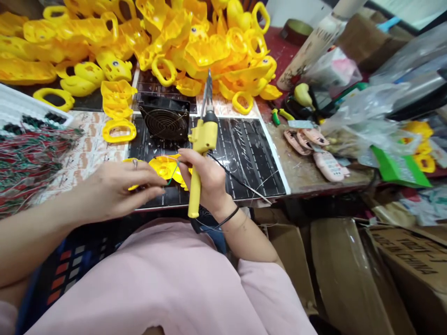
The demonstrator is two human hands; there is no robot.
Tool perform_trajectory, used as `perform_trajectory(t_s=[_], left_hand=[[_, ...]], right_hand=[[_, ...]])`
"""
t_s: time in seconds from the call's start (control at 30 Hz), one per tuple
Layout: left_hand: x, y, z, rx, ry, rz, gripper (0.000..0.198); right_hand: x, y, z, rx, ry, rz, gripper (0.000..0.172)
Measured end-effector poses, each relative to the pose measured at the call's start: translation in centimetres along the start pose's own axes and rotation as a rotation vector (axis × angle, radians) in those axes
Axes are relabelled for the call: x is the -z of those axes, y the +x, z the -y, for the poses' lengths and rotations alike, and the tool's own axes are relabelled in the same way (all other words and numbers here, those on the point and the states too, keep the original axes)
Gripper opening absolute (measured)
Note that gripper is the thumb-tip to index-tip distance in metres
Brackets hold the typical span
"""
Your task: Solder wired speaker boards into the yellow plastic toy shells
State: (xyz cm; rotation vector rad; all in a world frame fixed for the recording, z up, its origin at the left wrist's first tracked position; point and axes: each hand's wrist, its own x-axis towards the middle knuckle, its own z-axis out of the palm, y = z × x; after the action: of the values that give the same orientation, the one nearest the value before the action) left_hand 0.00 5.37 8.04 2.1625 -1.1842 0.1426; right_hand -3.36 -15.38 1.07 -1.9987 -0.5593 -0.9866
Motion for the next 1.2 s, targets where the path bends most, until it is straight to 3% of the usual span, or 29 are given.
perform_trajectory(t_s=[0.1,0.17,0.33,0.43,0.53,0.63,0.7,0.87,1.07,1.2], left_hand=[[-0.6,-1.1,1.2,0.066,-0.06,-0.144,0.017],[-1.4,-1.2,2.1,0.158,-0.095,-0.233,0.024],[-4.5,-1.0,3.2,0.414,-0.455,-0.176,0.037],[-5.6,-0.7,3.1,0.437,-0.558,-0.185,0.036],[-5.7,-0.2,2.4,0.251,-0.352,-0.176,0.025],[-5.8,0.5,1.4,0.148,-0.235,-0.28,0.019],[-6.1,0.9,0.8,0.239,-0.384,-0.345,0.017],[-7.4,1.8,0.1,0.58,-0.86,-0.413,0.037],[-8.1,2.5,-0.8,0.638,-1.202,-0.413,0.043],[-7.3,2.8,-0.7,0.636,-1.178,-0.391,0.047]], right_hand=[[-0.5,-1.2,0.1,-0.03,0.117,-0.118,0.045],[-0.9,-1.9,0.2,-0.077,0.153,-0.194,0.043],[-1.2,-2.6,0.6,-0.209,0.165,-0.315,0.039],[-1.2,-2.4,0.7,-0.258,0.212,-0.347,0.037],[-1.3,-2.3,0.8,-0.265,0.25,-0.362,0.037],[-1.7,-2.4,0.9,-0.258,0.247,-0.378,0.036],[-1.8,-2.5,1.1,-0.263,0.246,-0.388,0.035],[-1.8,-2.8,1.5,-0.244,0.29,-0.312,0.039],[-2.6,-3.3,1.0,-0.227,0.312,-0.345,0.038],[-2.1,-3.5,0.3,-0.149,0.209,-0.268,0.035]])
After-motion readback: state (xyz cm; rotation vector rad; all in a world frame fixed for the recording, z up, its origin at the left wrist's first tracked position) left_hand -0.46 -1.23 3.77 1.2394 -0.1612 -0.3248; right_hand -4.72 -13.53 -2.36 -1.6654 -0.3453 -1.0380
